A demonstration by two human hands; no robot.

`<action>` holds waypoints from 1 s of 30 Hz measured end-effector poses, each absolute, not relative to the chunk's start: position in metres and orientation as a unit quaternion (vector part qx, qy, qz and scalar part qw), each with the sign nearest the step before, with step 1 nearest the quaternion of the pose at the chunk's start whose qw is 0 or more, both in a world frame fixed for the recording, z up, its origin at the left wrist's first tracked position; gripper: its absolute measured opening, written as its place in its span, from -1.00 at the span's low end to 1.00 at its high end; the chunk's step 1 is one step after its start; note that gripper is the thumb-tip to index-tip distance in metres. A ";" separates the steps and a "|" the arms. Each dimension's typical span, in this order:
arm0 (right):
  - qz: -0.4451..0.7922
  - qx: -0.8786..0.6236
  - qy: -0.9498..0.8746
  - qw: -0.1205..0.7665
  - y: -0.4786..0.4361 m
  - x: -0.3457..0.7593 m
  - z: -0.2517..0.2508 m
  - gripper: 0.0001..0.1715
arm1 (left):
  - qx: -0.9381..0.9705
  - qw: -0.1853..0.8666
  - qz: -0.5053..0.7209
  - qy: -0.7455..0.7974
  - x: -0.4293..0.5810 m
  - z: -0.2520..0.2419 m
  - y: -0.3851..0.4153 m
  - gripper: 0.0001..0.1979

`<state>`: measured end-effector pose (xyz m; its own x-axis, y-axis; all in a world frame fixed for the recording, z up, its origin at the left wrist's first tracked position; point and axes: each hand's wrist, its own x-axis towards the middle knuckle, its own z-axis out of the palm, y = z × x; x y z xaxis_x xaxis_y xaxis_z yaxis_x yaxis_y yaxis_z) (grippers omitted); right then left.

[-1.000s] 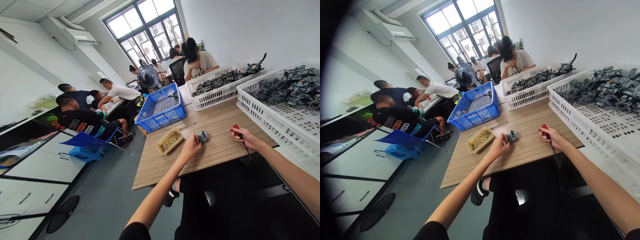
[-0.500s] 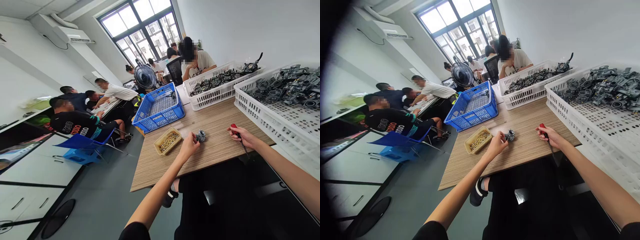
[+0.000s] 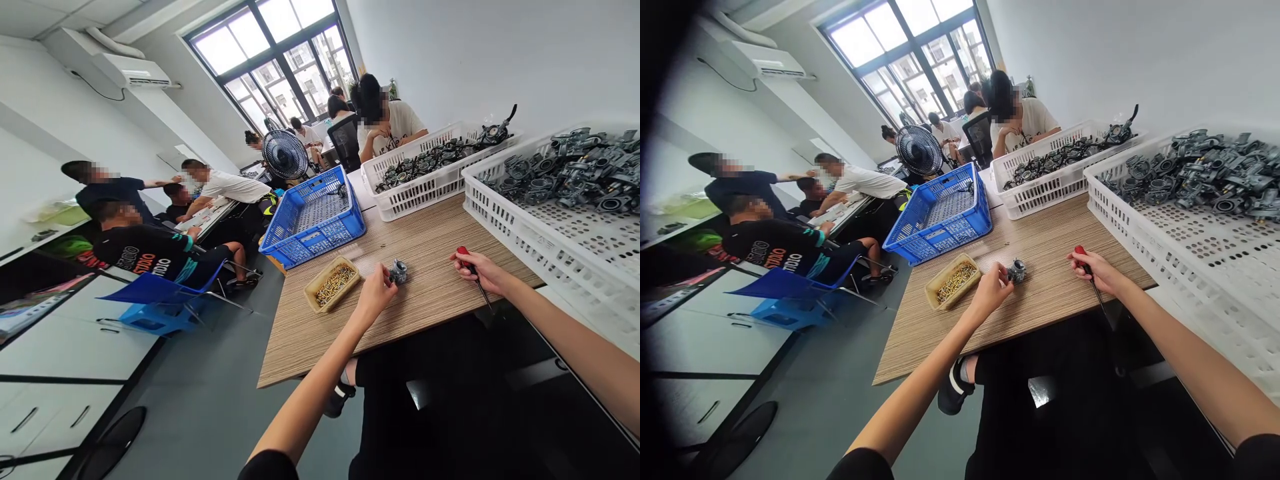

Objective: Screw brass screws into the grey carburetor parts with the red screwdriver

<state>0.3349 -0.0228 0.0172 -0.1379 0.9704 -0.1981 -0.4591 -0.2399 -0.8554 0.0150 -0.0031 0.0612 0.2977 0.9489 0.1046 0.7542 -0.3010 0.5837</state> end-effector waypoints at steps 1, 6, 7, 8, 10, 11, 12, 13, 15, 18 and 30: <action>0.681 -0.395 -0.324 0.525 -0.022 0.335 0.017 -0.68 | 0.777 0.217 0.222 0.548 0.015 0.061 -0.003 -0.68; 0.681 -0.398 -0.319 0.525 -0.022 0.335 0.016 -0.64 | 0.779 0.208 0.220 0.550 0.019 0.060 -0.001 -0.69; 0.681 -0.398 -0.317 0.526 -0.022 0.335 0.016 -0.64 | 0.778 0.207 0.220 0.551 0.019 0.060 -0.001 -0.68; 0.681 -0.398 -0.316 0.527 -0.022 0.335 0.016 -0.63 | 0.777 0.207 0.220 0.552 0.019 0.059 -0.002 -0.68; 0.681 -0.397 -0.316 0.528 -0.022 0.334 0.016 -0.64 | 0.777 0.207 0.218 0.554 0.020 0.059 -0.002 -0.68; 0.681 -0.397 -0.317 0.528 -0.023 0.334 0.016 -0.65 | 0.776 0.207 0.216 0.555 0.020 0.059 -0.003 -0.67; 0.680 -0.397 -0.318 0.528 -0.023 0.334 0.016 -0.65 | 0.776 0.207 0.214 0.556 0.020 0.059 -0.003 -0.68; 0.680 -0.398 -0.318 0.528 -0.023 0.334 0.016 -0.65 | 0.776 0.206 0.212 0.557 0.020 0.060 -0.004 -0.68; 0.679 -0.400 -0.318 0.527 -0.023 0.334 0.016 -0.66 | 0.776 0.203 0.210 0.559 0.020 0.060 -0.004 -0.69; 0.678 -0.403 -0.319 0.526 -0.022 0.335 0.016 -0.68 | 0.774 0.197 0.209 0.564 0.021 0.061 -0.004 -0.72; 0.678 -0.405 -0.315 0.526 -0.023 0.334 0.017 -0.67 | 0.775 0.158 0.233 0.566 0.025 0.050 -0.014 -0.89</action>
<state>0.3336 -0.0227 0.0172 -0.1183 0.9689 -0.2171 -0.4588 -0.2473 -0.8535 0.0251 -0.0136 0.0496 0.2516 0.9506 0.1819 0.8031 -0.3099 0.5089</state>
